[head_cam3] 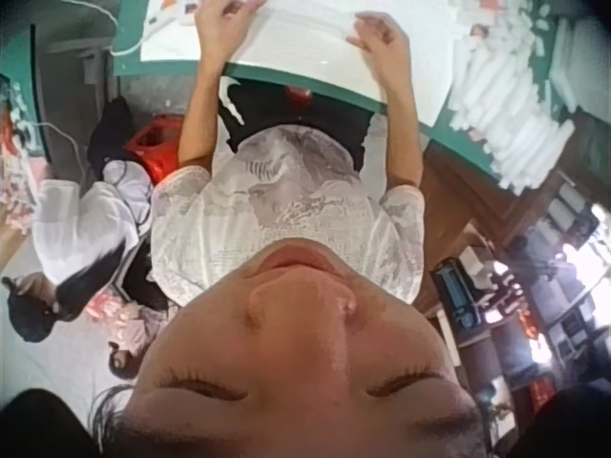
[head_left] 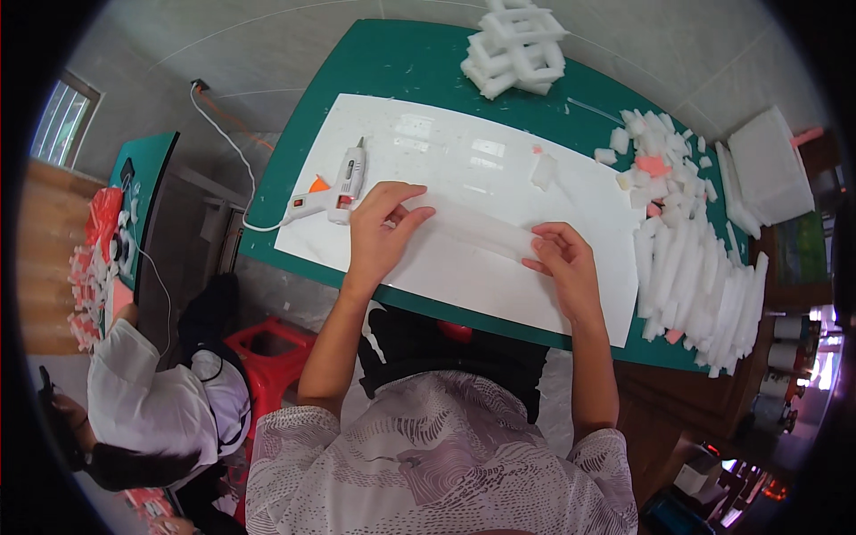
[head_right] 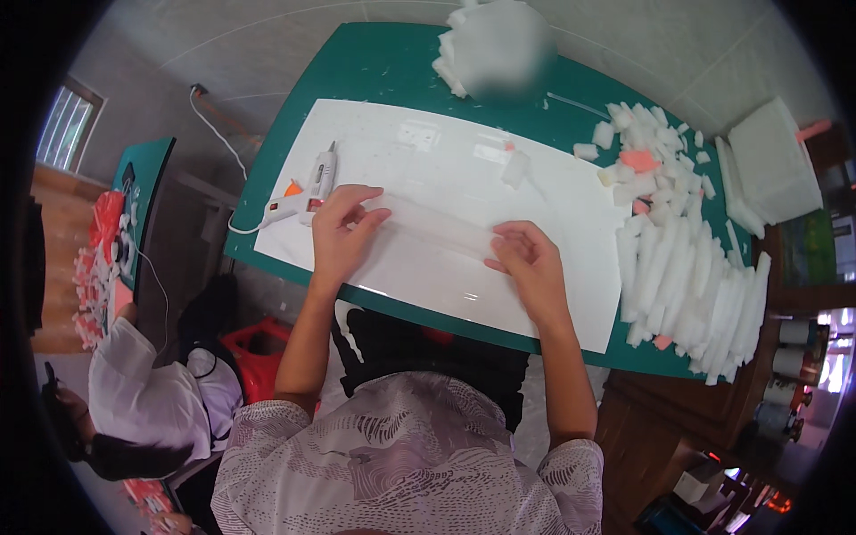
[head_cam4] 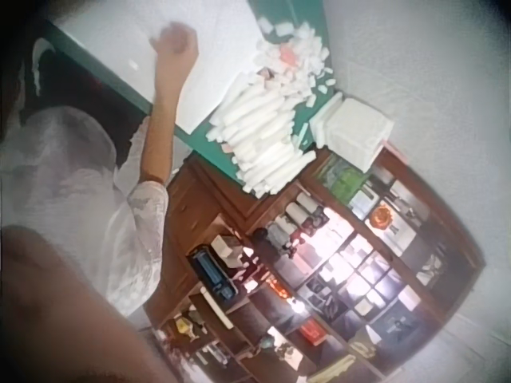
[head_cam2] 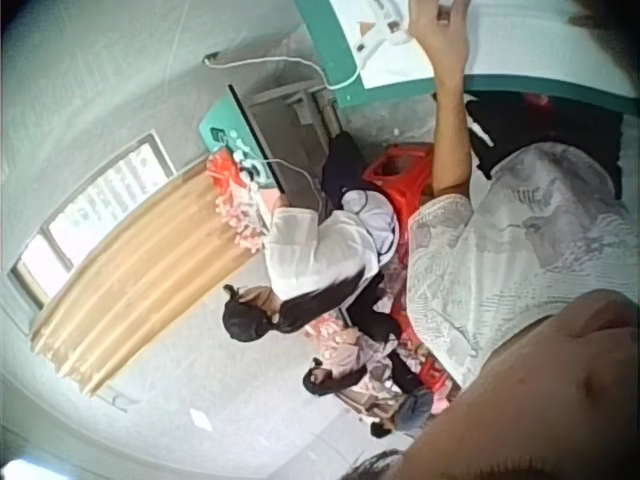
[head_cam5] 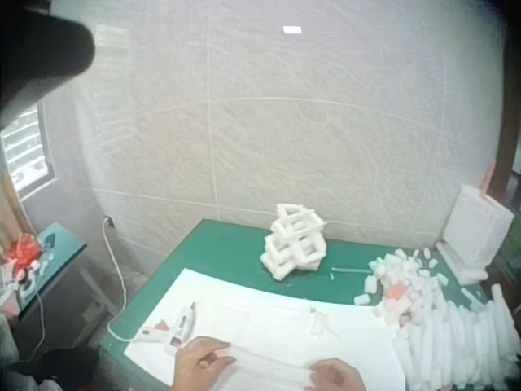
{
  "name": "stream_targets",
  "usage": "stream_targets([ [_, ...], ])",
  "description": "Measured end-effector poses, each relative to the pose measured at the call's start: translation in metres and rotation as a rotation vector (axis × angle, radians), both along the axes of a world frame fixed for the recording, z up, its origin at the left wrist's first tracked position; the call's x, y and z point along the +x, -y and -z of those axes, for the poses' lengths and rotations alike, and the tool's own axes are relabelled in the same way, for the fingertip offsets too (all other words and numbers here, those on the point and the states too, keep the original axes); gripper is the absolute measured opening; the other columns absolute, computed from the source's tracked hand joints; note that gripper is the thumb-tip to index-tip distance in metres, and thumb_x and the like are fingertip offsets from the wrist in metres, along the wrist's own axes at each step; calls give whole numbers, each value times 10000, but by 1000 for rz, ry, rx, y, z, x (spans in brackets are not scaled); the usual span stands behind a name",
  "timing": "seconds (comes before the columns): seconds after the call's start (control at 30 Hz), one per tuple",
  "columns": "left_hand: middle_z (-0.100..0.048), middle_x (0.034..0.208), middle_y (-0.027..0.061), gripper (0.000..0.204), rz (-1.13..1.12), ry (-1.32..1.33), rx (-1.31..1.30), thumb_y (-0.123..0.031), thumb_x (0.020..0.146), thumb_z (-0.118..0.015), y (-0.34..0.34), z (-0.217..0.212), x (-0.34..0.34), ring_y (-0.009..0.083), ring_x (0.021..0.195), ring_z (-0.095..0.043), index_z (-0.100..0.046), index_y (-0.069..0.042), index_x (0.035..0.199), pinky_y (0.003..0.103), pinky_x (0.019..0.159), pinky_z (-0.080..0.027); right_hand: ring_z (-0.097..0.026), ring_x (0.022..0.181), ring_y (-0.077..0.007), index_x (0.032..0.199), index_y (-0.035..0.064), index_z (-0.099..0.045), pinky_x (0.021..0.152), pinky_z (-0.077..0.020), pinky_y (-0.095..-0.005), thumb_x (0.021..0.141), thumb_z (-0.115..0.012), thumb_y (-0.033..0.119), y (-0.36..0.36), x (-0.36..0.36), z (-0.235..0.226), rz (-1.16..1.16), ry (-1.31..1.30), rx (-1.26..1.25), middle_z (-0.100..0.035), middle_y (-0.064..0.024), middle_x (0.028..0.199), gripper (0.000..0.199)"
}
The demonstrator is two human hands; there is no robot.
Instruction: Using a hot glue gun to assemble rectangular structures from white foam strips.
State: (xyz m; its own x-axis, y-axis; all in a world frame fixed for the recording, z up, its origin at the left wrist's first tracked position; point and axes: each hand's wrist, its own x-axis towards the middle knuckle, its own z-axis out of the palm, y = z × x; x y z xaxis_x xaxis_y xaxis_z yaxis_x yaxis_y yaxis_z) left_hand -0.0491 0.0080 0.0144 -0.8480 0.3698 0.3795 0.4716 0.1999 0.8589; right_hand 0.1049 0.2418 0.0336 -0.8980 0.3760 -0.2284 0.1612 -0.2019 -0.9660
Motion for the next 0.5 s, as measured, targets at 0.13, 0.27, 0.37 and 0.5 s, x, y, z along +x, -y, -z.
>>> stream_targets([
  [0.13,-691,1049,92,282,32,-27,-13,-68,813,-819,2,-1,-1,119,688,-643,-736,-25,1079,232,623,-507,-589,937,-91,1121,31,-651,860,-598,-324,964,-641,101,2,0,-3,25,32,34,-590,-17,1022,172],
  [0.27,-691,1048,91,277,27,-3,3,-71,817,-818,4,-1,-1,119,687,-643,-741,-28,1080,233,625,-508,-590,931,-91,1127,31,-651,859,-596,-322,967,-637,106,4,0,-3,14,39,37,-583,-12,1009,178],
  [0.37,-671,1024,80,268,37,38,-17,-66,826,-798,5,-3,-1,121,725,-613,-731,-17,1081,236,674,-526,-592,927,-93,1127,30,-651,859,-597,-323,967,-636,109,5,-1,-4,19,50,50,-581,-10,1006,179],
  [0.5,-674,1009,76,238,53,82,10,-46,833,-790,0,-2,-5,95,674,-595,-722,-18,1059,223,634,-495,-601,946,-107,1136,18,-644,863,-599,-332,968,-639,92,0,2,-2,29,34,41,-592,-32,1020,183],
])
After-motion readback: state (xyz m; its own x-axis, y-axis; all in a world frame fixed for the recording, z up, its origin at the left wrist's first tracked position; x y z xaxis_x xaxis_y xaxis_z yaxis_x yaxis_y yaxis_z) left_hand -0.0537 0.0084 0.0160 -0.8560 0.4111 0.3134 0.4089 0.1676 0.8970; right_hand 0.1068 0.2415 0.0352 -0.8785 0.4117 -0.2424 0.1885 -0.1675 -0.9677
